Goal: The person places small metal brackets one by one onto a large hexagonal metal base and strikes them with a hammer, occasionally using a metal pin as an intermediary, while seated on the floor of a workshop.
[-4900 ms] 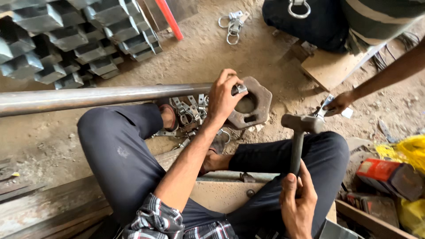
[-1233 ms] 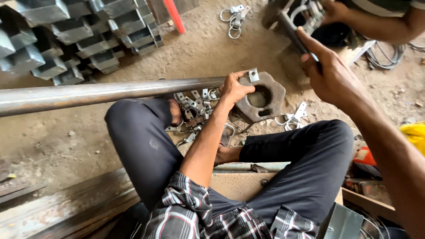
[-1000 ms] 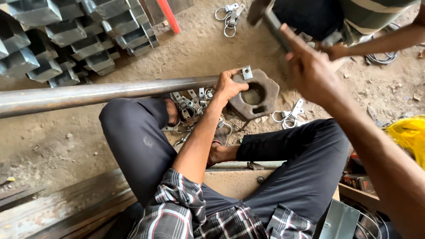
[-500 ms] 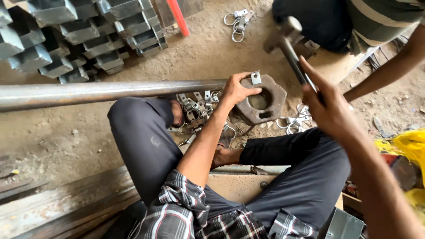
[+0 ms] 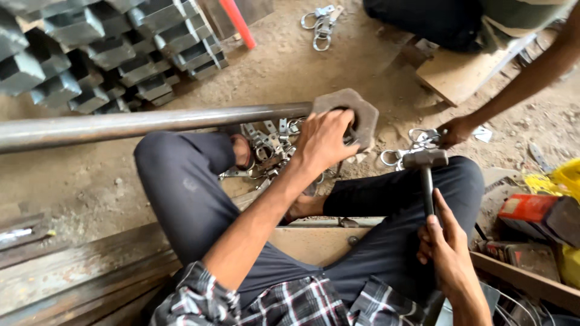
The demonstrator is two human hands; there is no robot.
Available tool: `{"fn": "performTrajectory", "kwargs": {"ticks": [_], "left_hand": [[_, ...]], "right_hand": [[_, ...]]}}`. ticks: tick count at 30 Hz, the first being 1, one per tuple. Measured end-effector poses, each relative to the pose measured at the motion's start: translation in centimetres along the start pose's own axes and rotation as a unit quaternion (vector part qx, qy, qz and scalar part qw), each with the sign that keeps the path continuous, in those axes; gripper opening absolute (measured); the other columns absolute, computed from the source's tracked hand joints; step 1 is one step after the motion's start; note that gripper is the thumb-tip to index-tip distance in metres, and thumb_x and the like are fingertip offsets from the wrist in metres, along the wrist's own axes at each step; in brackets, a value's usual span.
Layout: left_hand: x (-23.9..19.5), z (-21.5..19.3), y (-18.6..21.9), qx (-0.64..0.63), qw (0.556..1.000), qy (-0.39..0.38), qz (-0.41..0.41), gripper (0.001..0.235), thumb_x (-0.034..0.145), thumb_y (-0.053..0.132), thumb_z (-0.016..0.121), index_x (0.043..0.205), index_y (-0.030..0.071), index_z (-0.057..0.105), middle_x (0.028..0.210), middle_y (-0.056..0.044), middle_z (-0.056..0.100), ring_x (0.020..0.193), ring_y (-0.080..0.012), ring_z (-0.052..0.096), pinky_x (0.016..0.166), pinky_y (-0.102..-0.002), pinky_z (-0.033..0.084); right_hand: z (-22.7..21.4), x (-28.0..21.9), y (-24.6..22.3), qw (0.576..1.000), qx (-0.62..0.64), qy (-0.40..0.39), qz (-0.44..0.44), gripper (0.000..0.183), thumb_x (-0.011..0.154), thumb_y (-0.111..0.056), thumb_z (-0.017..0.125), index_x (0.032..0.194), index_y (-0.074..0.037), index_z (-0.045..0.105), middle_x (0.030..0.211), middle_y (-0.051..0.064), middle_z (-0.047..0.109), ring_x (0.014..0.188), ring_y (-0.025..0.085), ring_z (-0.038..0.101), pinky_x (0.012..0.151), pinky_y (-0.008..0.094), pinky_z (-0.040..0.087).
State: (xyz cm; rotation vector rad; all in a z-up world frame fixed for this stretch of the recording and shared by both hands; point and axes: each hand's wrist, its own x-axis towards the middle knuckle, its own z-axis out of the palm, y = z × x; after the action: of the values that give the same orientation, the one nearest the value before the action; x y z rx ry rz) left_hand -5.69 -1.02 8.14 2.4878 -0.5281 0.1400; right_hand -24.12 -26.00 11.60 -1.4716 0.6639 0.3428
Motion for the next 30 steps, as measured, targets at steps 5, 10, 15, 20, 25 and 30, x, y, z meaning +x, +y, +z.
{"fn": "performTrajectory", "kwargs": {"ticks": [5, 10, 15, 20, 25, 30], "left_hand": [[-1.3, 0.7, 1.9, 0.051, 0.998, -0.037, -0.003, 0.049, 0.071, 0.041, 0.090, 0.095, 0.005, 0.069, 0.094, -0.010, 0.068, 0.078, -0.0257, 0.069, 0.071, -0.043, 0.055], [-1.6, 1.6, 2.0, 0.095, 0.993, 0.059, 0.038, 0.047, 0.067, 0.040, 0.090, 0.093, 0.006, 0.071, 0.093, -0.011, 0.068, 0.086, -0.0344, 0.066, 0.076, -0.049, 0.051], [-1.7, 0.9, 2.4, 0.119, 0.993, -0.016, 0.009, 0.050, 0.067, 0.045, 0.089, 0.102, 0.010, 0.077, 0.100, -0.011, 0.068, 0.095, -0.0340, 0.067, 0.080, -0.047, 0.054], [-1.7, 0.6, 3.1, 0.131, 0.990, -0.047, -0.010, 0.049, 0.078, 0.044, 0.087, 0.114, 0.014, 0.077, 0.109, -0.011, 0.068, 0.103, -0.0345, 0.066, 0.088, -0.047, 0.054], [-1.6, 0.0, 5.4, 0.177, 0.983, 0.008, 0.038, 0.066, 0.080, 0.054, 0.086, 0.124, 0.006, 0.074, 0.120, -0.016, 0.067, 0.108, -0.0365, 0.065, 0.091, -0.053, 0.048], [-3.5, 1.8, 9.1, -0.237, 0.957, -0.138, -0.094, 0.083, 0.094, 0.068, 0.064, 0.148, 0.007, 0.051, 0.131, -0.015, 0.060, 0.120, -0.0323, 0.061, 0.104, -0.048, 0.049]], "right_hand": [[-1.2, 1.2, 0.5, 0.996, 0.090, 0.012, 0.012, 0.062, 0.104, -0.022, 0.044, 0.163, -0.035, 0.031, 0.070, -0.001, 0.039, 0.051, 0.008, 0.033, 0.044, 0.025, 0.033], [-0.9, 1.3, -0.2, 0.995, 0.097, 0.010, 0.014, 0.060, 0.103, -0.024, 0.048, 0.161, -0.035, 0.035, 0.068, -0.003, 0.036, 0.051, 0.007, 0.031, 0.044, 0.025, 0.033], [-1.4, 0.8, -0.2, 0.989, 0.145, -0.033, 0.020, 0.060, 0.103, -0.028, 0.048, 0.159, -0.039, 0.032, 0.067, -0.005, 0.036, 0.049, 0.006, 0.029, 0.043, 0.024, 0.032], [-2.0, 1.3, 0.3, 0.988, 0.147, -0.046, 0.019, 0.059, 0.106, -0.029, 0.046, 0.162, -0.038, 0.031, 0.069, -0.006, 0.032, 0.052, 0.005, 0.029, 0.045, 0.023, 0.034], [-0.3, 1.1, 0.0, 0.914, -0.078, 0.181, -0.354, 0.052, 0.119, -0.021, 0.045, 0.168, -0.026, 0.028, 0.096, 0.016, 0.061, 0.078, 0.030, 0.061, 0.063, 0.040, 0.052], [2.2, -1.2, 0.0, 0.968, -0.096, 0.188, -0.136, 0.062, 0.105, -0.013, 0.050, 0.163, -0.024, 0.033, 0.089, 0.033, 0.071, 0.085, 0.043, 0.073, 0.074, 0.050, 0.054]]}}
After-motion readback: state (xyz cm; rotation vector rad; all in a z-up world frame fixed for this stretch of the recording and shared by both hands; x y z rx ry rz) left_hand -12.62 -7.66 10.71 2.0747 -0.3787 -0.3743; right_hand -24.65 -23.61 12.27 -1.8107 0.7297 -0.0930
